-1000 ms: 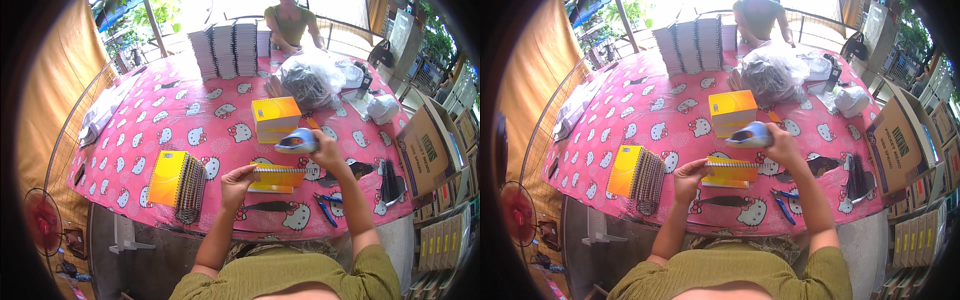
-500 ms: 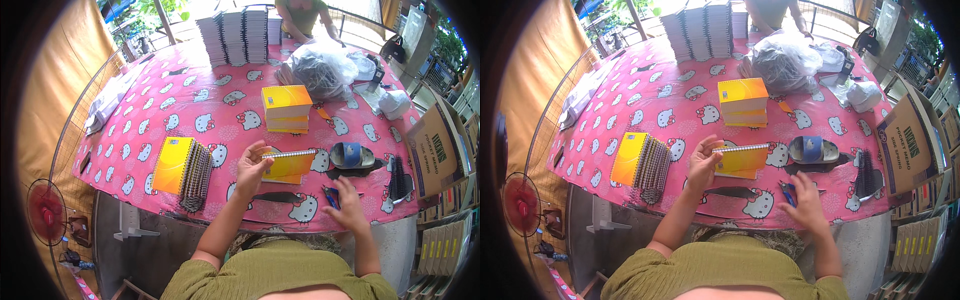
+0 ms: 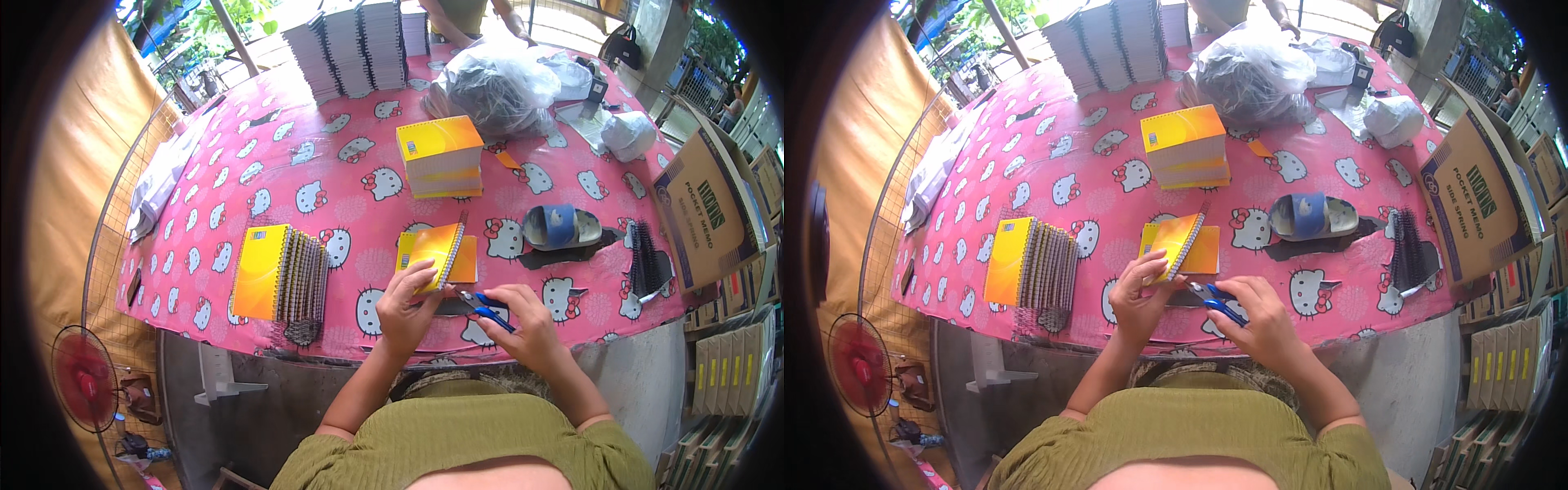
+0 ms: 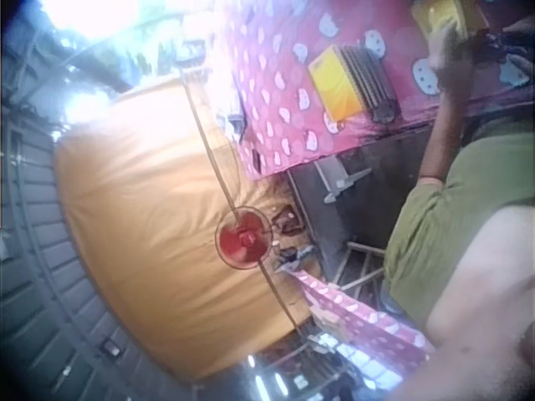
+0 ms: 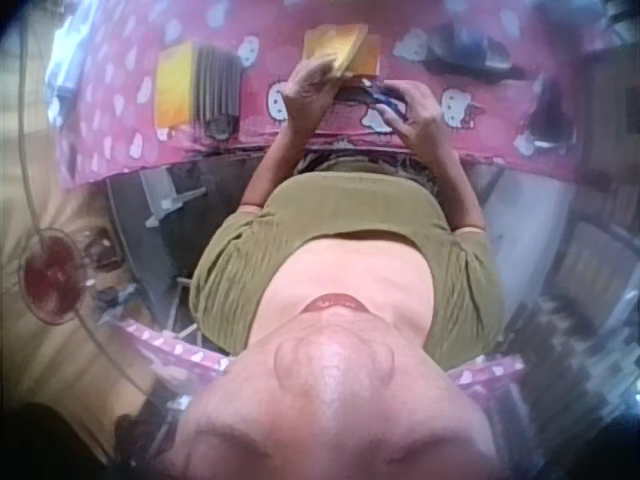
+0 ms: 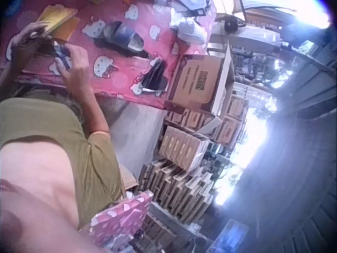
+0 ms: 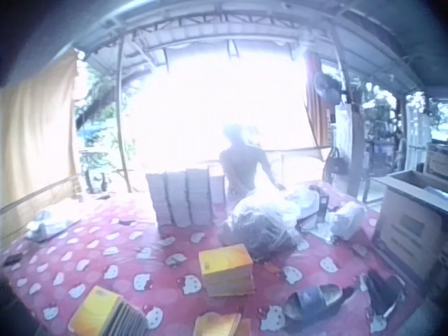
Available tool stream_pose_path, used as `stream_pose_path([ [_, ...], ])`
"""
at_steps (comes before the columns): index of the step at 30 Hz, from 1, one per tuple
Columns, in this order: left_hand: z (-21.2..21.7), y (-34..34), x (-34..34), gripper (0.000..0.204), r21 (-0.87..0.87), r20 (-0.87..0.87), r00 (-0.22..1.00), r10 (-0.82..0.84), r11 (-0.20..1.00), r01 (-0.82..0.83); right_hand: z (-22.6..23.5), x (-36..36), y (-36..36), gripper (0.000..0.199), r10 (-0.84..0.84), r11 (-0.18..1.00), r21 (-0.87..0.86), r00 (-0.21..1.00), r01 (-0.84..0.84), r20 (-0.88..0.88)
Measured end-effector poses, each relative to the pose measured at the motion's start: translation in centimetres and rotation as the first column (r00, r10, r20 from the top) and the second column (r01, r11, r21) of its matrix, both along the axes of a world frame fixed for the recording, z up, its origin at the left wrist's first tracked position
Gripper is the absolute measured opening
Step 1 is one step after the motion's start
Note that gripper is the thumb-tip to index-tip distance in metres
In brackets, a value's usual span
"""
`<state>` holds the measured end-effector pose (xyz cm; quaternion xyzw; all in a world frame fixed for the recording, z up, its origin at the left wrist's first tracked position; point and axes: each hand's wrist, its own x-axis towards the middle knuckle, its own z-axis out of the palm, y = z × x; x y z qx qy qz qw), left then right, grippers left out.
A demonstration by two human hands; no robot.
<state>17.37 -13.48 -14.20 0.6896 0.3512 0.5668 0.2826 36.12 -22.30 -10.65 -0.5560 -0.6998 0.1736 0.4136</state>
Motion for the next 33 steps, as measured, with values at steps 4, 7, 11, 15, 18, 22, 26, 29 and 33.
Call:
stream_pose_path([
  [4, 0.5, 0.1, -0.8, 0.031, 0.129, -0.116, 0.993, 0.013, 0.992, 0.002, 1.1, -0.9, 0.9, 0.041, 0.012, 0.993, 0.114, 0.994, -0.024, 0.109],
  [7, 1.2, -0.3, -0.7, 0.030, 0.131, -0.111, 0.994, -0.005, 0.991, 0.020, 1.4, -1.5, 1.5, 0.036, -0.003, 0.990, 0.140, 0.992, -0.015, 0.124],
  [11, 1.2, -0.3, -1.1, 0.027, 0.260, -0.109, 0.994, 0.028, 0.966, 0.002, 1.9, -1.2, 2.1, 0.027, 0.117, 0.920, -0.312, 0.925, -0.239, -0.362],
  [15, 2.1, 0.0, -1.9, 0.023, 0.374, -0.060, 0.998, 0.030, 0.927, -0.005, -0.9, -0.7, 3.4, 0.028, -0.128, 0.540, -0.308, 0.286, -0.783, -0.950],
  [18, 4.7, -0.7, -3.5, 0.021, 0.272, 0.084, 0.986, 0.141, 0.949, -0.159, 1.7, -2.0, 2.6, 0.028, 0.046, 0.816, -0.415, 0.761, -0.403, -0.647],
  [22, 10.7, -0.8, -12.6, 0.020, 0.024, 0.620, 0.728, 0.292, 0.920, -0.390, -0.8, 2.9, 1.2, 0.039, -0.172, 0.975, -0.152, 0.983, 0.161, -0.059],
  [26, 4.8, 1.9, -20.8, 0.017, -0.140, 0.397, 0.700, 0.593, 0.793, -0.592, -3.7, 4.0, -0.7, 0.048, -0.256, 0.930, -0.150, 0.886, 0.335, 0.387],
  [29, 2.5, 2.3, -21.1, 0.012, -0.141, 0.364, 0.660, 0.657, 0.739, -0.658, -2.3, 3.8, -0.8, 0.051, -0.191, 0.944, -0.203, 0.932, 0.260, 0.308],
  [33, 3.3, 2.7, -18.5, 0.005, -0.084, 0.452, 0.603, 0.657, 0.705, -0.705, -1.8, 12.4, 1.0, 0.047, -0.490, 0.868, 0.081, 0.818, 0.490, 0.302],
])
